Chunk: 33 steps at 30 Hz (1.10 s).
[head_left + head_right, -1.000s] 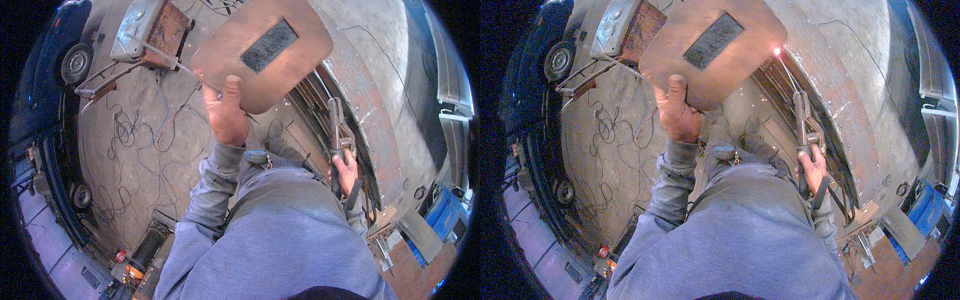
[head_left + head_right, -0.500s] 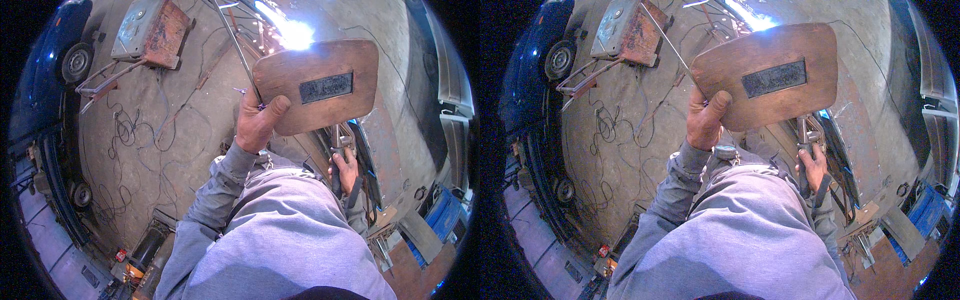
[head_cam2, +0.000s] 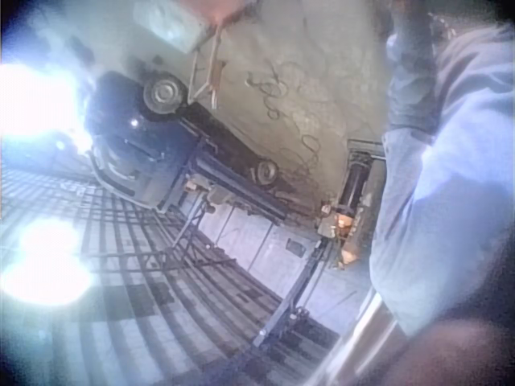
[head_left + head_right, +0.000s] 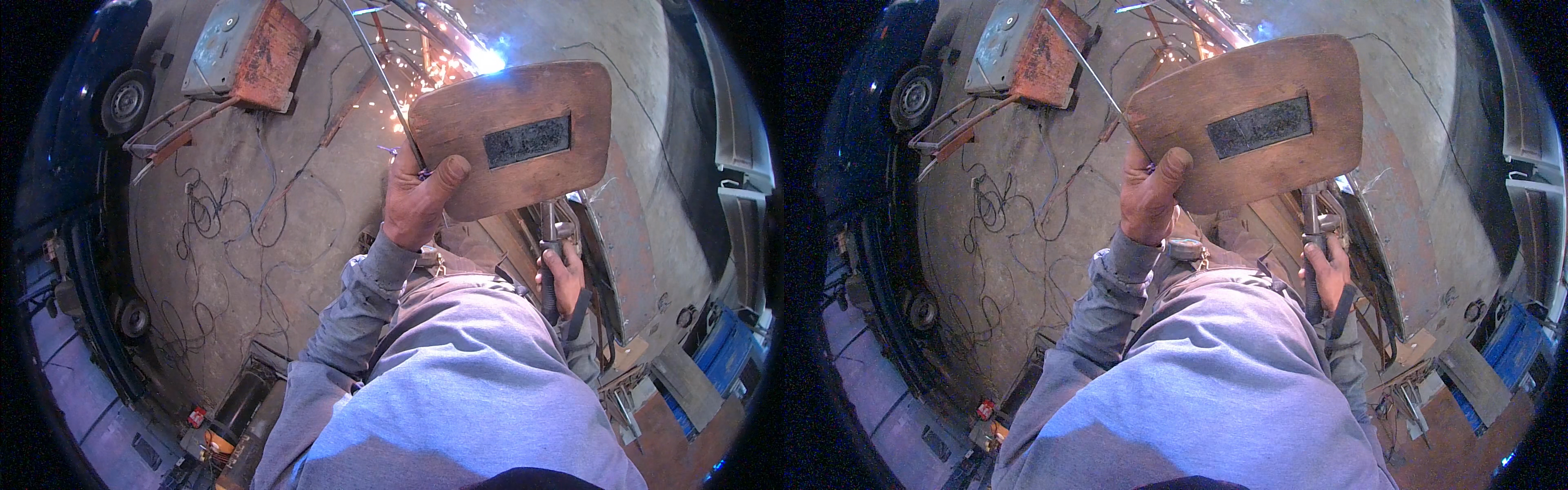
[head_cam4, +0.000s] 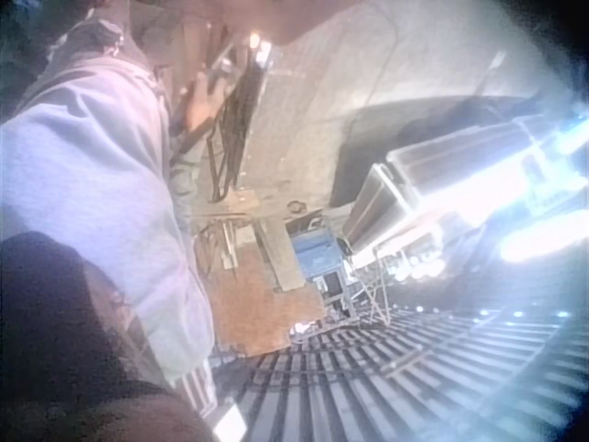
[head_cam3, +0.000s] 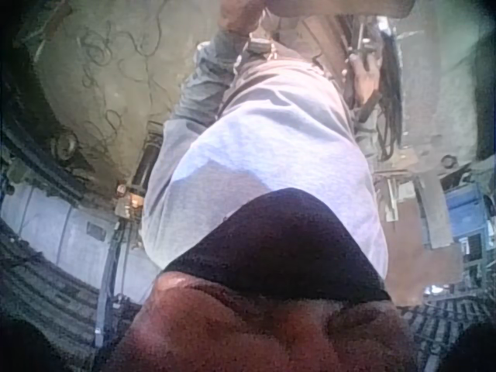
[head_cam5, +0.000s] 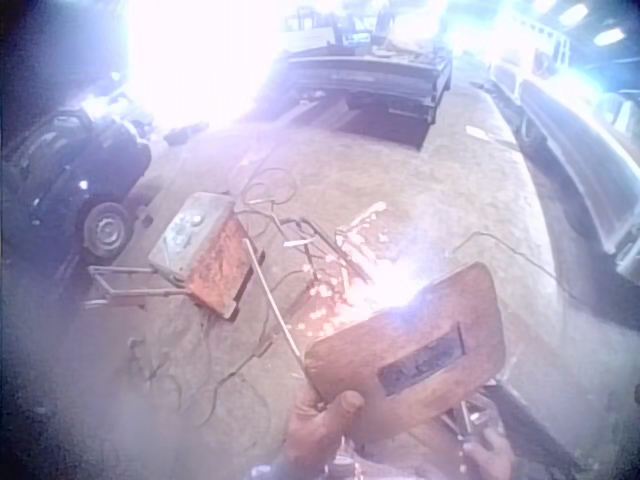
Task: The person welds a metal frame using a handheld welding torch and a handheld welding shield. They repeatedly position the shield, strike an arc, and weld along the frame's joints while sparks fly. The person adjusts the frame's position and continues welding different sections.
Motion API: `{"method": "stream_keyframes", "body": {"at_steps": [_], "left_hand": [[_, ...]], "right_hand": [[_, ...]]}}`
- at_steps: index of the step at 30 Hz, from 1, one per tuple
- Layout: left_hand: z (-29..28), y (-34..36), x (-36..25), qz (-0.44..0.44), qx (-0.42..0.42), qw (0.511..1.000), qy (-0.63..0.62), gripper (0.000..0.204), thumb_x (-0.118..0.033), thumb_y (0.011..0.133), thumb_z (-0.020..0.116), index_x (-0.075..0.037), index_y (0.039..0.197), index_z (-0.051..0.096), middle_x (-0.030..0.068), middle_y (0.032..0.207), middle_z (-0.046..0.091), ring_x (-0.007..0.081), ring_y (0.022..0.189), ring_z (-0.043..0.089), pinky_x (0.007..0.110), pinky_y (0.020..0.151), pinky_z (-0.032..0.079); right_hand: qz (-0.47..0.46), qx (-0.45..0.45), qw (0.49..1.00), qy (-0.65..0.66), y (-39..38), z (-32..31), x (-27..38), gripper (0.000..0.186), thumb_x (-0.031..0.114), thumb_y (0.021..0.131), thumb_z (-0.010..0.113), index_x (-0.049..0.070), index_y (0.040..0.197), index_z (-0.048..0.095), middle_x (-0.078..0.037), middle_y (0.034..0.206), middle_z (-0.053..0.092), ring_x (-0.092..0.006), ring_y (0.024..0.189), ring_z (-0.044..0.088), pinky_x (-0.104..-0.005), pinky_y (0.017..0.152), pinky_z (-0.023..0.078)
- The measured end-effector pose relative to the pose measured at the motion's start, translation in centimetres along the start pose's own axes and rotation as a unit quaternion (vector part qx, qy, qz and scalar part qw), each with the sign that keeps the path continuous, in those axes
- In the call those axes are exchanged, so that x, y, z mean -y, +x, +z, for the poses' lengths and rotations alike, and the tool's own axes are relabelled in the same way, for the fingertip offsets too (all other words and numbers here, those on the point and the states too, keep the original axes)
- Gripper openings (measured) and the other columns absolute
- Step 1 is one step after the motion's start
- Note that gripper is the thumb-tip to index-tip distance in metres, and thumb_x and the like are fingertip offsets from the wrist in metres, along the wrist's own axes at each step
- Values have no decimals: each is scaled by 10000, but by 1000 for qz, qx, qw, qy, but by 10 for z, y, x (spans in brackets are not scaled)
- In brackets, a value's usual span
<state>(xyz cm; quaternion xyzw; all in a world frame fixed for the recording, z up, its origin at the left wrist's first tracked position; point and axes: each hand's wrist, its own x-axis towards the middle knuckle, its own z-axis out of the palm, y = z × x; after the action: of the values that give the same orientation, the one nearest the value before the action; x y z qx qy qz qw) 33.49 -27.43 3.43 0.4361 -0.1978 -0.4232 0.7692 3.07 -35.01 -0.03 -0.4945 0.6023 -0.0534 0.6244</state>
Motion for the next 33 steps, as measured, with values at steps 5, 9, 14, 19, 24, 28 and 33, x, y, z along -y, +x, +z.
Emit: {"method": "stream_keyframes", "body": {"at_steps": [5, 9, 14, 19, 24, 28, 33], "left_hand": [[0, -1, 1, -5, 6, 1000, -6, 646, -322, 944, 795, -20, 1443, 519, 115, 1320, 669, 220, 1201, 639, 378, 1024, 531], [0, 0, 2, 5, 2, 1000, 10, 634, -318, 942, 797, -19, 1432, 528, 118, 1321, 669, 222, 1202, 638, 380, 1024, 531], [1, 0, 0, 4, -3, 1000, 2, 622, -323, 942, 796, -19, 1419, 539, 115, 1314, 673, 220, 1201, 639, 382, 1023, 533], [3, 1, -3, -1, 7, 1000, -9, 620, -328, 941, 797, -20, 1415, 543, 110, 1303, 678, 212, 1189, 645, 373, 1010, 540], [4, 1, -3, 9, -2, 1000, -10, 606, -307, 948, 793, -25, 1422, 542, 96, 1294, 683, 196, 1160, 653, 350, 972, 554], [0, 2, -3, 44, -26, 999, -15, 537, -201, 985, 750, -24, 1441, 527, 80, 1297, 674, 188, 1148, 647, 331, 962, 546], [-10, 10, -11, 108, -141, 984, -27, 592, -166, 1031, 675, -55, 1547, 407, 97, 1408, 585, 204, 1245, 576, 371, 1062, 481]], "right_hand": [[-3, 8, 1000, 6, 3, -2, -4, 300, 276, 987, 643, 48, 1173, 585, -80, 870, 643, -139, 600, 628, -297, 501, 504], [-1, 16, 1000, 3, 4, -3, -4, 303, 283, 983, 647, 46, 1162, 586, -83, 869, 643, -140, 601, 628, -297, 507, 506], [4, 26, 1000, 3, 8, -7, -10, 327, 309, 979, 658, 53, 1171, 591, -78, 865, 642, -134, 599, 624, -290, 503, 505], [7, 18, 1000, 7, 6, -4, -5, 335, 317, 977, 662, 58, 1178, 596, -66, 862, 637, -123, 595, 621, -282, 489, 501], [7, 17, 1000, 1, 5, -3, -4, 342, 316, 982, 658, 57, 1197, 599, -54, 861, 630, -121, 593, 614, -281, 500, 505], [-58, 23, 998, -3, 3, -5, -11, 350, 286, 1000, 656, 44, 1243, 586, -43, 874, 617, -128, 651, 609, -291, 571, 495], [-50, 30, 998, -16, 4, -4, -14, 348, 270, 1003, 654, 32, 1245, 578, -45, 862, 615, -127, 668, 609, -295, 587, 488]]}}
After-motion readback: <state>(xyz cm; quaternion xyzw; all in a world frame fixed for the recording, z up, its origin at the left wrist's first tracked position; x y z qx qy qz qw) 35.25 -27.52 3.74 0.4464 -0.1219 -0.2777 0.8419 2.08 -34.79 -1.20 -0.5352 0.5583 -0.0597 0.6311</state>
